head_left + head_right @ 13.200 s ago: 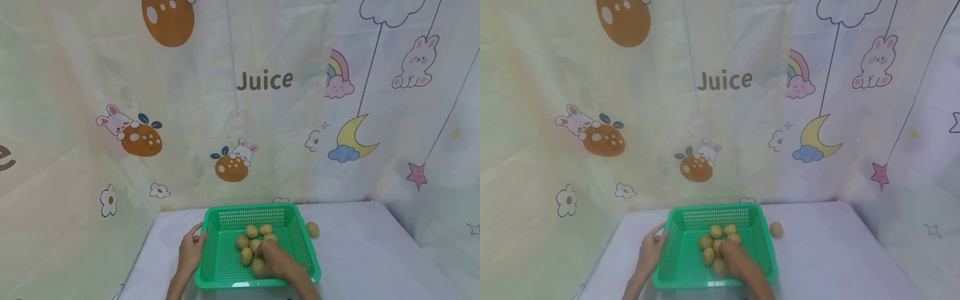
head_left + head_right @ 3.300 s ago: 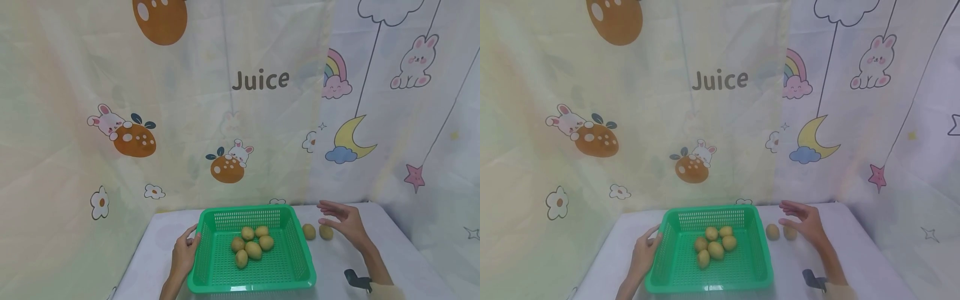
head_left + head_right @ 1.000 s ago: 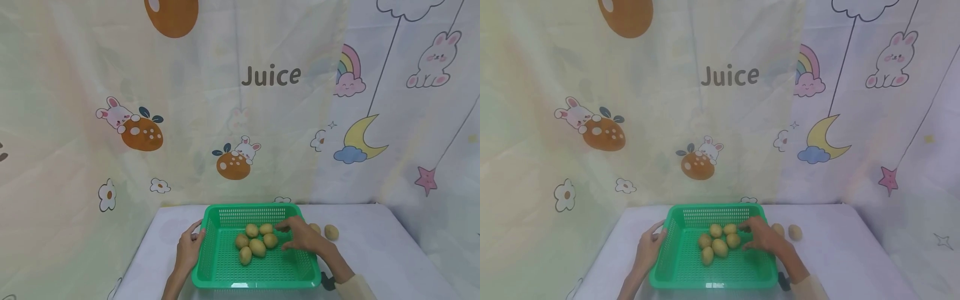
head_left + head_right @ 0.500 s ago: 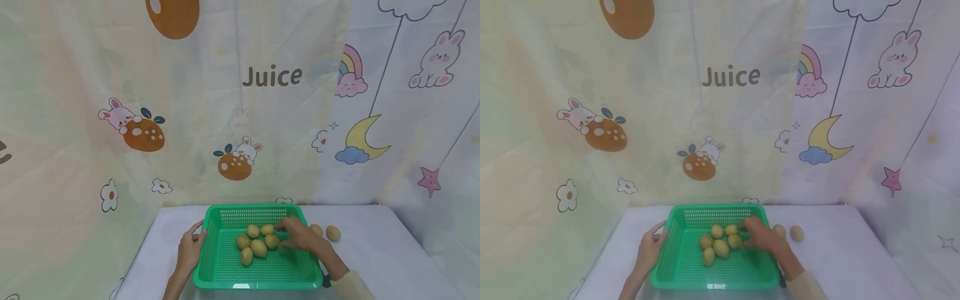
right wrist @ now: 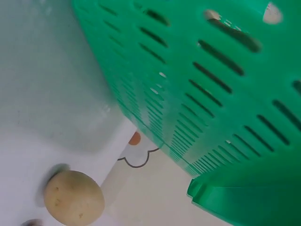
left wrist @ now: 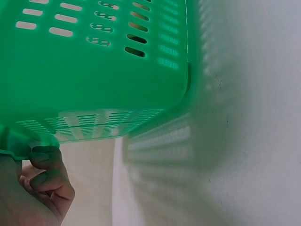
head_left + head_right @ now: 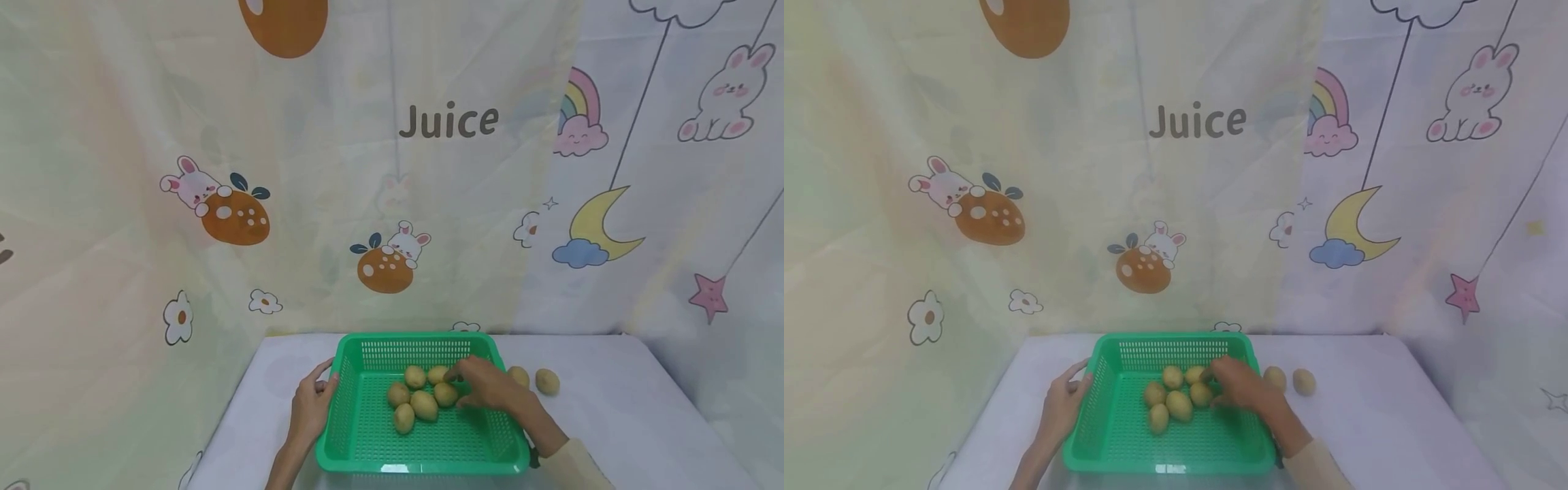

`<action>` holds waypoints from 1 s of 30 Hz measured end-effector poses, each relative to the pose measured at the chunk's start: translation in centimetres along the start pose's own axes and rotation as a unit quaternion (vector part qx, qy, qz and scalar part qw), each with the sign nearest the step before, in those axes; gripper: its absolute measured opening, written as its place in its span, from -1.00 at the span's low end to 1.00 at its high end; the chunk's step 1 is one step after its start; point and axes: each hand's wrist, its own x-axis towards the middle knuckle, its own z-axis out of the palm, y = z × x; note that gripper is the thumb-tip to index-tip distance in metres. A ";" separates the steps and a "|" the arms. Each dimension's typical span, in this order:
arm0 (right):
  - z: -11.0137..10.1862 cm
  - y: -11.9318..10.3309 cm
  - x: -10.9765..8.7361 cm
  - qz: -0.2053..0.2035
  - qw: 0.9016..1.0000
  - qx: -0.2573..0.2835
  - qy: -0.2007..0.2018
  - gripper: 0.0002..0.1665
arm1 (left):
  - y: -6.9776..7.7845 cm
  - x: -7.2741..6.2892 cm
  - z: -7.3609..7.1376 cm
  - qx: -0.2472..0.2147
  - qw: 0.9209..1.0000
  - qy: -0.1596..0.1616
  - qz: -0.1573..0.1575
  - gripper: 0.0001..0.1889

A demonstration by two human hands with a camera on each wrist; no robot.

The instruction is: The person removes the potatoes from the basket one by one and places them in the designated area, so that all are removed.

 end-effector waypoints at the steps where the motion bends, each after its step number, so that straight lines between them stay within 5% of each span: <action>1: 0.1 0.0 0.0 -0.001 1.000 -0.005 -0.001 -0.33 | 0.0 0.0 0.0 0.000 1.000 -0.001 -0.001 -0.50; 19: 0.2 0.0 0.3 -0.015 1.000 -0.020 -0.007 -0.46 | 0.1 -0.1 0.1 0.003 1.000 -0.001 0.001 -0.49; 30: 0.5 0.2 0.9 -0.014 1.000 0.016 -0.018 -0.62 | 0.0 0.1 0.1 -0.001 1.000 -0.003 0.001 -0.49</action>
